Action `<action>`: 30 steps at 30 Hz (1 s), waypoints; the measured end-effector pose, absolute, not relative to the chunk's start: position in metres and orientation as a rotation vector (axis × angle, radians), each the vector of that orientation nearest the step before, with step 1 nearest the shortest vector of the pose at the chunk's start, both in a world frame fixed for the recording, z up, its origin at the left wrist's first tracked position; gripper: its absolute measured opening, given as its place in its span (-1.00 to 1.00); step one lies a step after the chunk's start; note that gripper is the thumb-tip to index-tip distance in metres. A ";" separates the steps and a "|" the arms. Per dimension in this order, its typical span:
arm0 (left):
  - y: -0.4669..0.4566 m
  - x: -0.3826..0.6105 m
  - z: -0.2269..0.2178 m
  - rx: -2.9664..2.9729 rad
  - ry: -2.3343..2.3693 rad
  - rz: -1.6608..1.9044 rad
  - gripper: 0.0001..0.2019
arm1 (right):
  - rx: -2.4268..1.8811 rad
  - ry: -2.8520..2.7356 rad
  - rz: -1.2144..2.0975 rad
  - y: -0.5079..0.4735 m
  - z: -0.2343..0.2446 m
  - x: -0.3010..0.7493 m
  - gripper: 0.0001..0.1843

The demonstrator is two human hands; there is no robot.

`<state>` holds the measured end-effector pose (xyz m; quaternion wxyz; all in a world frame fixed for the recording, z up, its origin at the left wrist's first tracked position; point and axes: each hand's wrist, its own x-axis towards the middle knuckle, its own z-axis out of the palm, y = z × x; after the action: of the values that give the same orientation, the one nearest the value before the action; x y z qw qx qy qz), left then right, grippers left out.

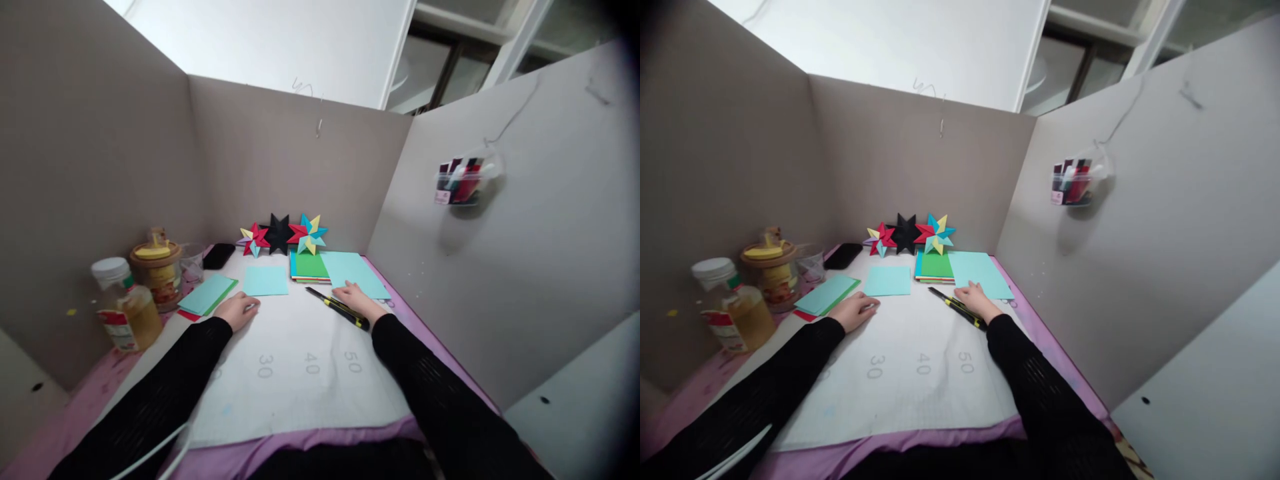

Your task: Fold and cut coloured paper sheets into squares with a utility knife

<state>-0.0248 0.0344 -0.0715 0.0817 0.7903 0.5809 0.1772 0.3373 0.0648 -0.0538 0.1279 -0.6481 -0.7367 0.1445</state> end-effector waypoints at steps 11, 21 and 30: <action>0.030 -0.026 -0.066 2.389 1.680 0.501 -0.61 | -2.063 -2.045 0.163 0.058 -0.065 0.304 -0.35; 0.027 -0.016 -0.064 2.129 1.593 0.783 -0.66 | -1.446 -1.771 -0.516 0.043 -0.030 0.331 -0.64; 0.007 0.018 -0.053 0.857 1.029 0.925 -0.53 | -0.625 -2.511 -0.620 -0.081 -0.031 0.192 -0.81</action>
<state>0.0183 0.0065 -0.0525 0.6869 0.3828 0.4594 0.4131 0.1923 -0.0811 -0.0315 0.2381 -0.2283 -0.9165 -0.2262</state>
